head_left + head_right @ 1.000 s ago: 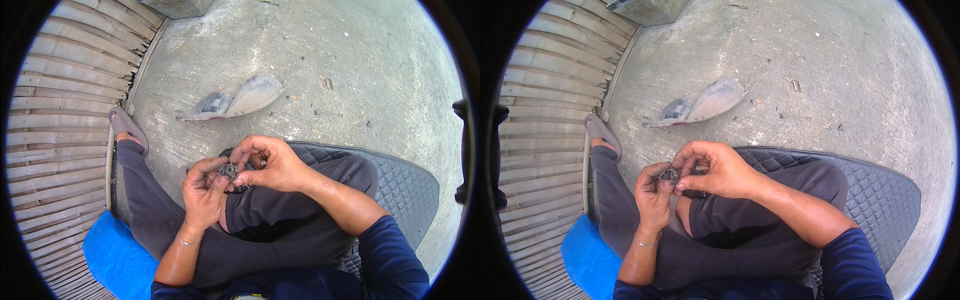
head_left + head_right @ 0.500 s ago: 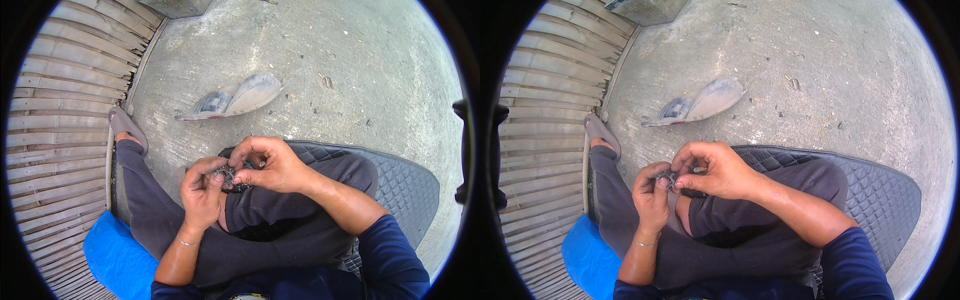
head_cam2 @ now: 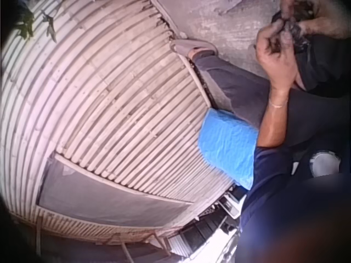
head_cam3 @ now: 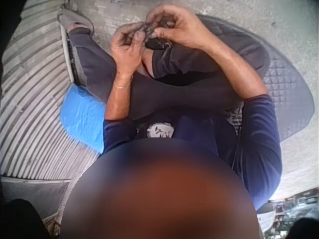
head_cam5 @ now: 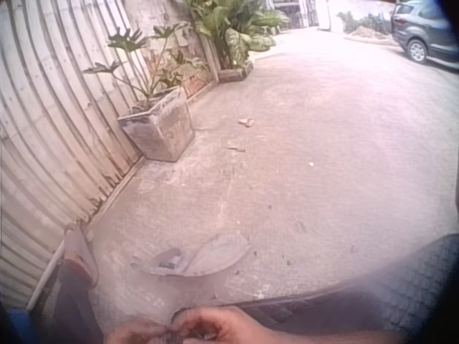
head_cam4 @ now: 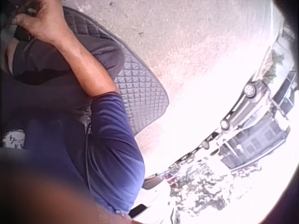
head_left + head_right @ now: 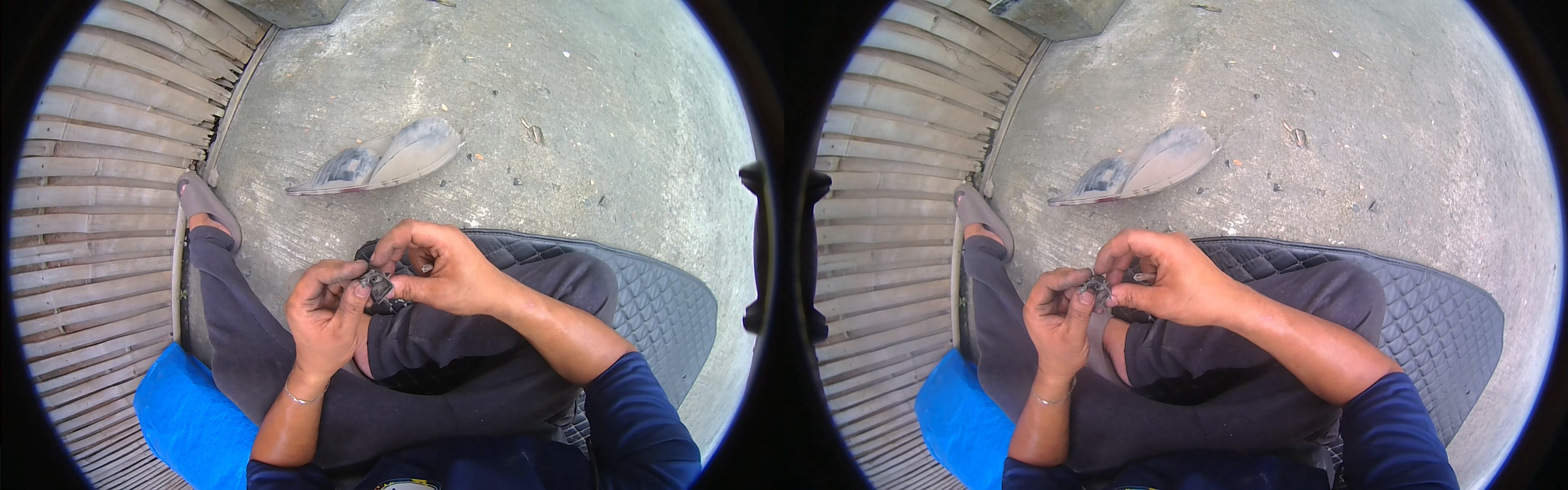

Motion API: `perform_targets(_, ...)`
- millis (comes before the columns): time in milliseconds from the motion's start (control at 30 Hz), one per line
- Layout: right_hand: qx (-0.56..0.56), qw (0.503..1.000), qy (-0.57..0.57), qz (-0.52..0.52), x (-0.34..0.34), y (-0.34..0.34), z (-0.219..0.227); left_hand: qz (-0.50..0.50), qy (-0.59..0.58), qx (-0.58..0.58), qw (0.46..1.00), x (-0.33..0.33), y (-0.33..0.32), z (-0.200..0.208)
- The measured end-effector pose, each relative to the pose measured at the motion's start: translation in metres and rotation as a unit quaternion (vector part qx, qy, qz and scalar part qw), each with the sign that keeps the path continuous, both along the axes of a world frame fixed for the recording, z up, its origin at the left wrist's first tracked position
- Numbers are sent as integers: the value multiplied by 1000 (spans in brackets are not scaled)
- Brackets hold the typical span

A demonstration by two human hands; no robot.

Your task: The person sits cross-legged and uses a screwdriver to disassemble and reassemble a small mechanical part held in their hands. They repeatedly insert and remove the screwdriver, adjust the part, and then place it into a compartment under a vehicle seat.

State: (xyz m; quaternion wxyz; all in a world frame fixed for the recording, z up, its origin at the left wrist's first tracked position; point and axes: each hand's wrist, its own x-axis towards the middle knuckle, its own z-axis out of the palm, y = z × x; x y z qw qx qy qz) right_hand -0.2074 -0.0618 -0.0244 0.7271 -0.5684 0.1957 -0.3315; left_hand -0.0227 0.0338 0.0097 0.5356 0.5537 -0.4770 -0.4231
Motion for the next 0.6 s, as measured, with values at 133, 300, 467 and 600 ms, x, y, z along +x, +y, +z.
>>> perform_targets(133, 60, 998, -25, 4, 3, 1, 1, -1, 14, 68, 998, 2, 1, 5)
perform_targets(300, 77, 995, -38, 52, 3, -1, -1, -5, 64, 63, 996, 3, 2, 5)
perform_targets(467, 118, 989, -54, 75, 3, -2, -4, -4, 62, 65, 996, 4, 3, 4)
perform_targets(600, 144, 983, -94, 68, 5, -2, -5, -19, 53, 57, 997, 4, 4, 8)
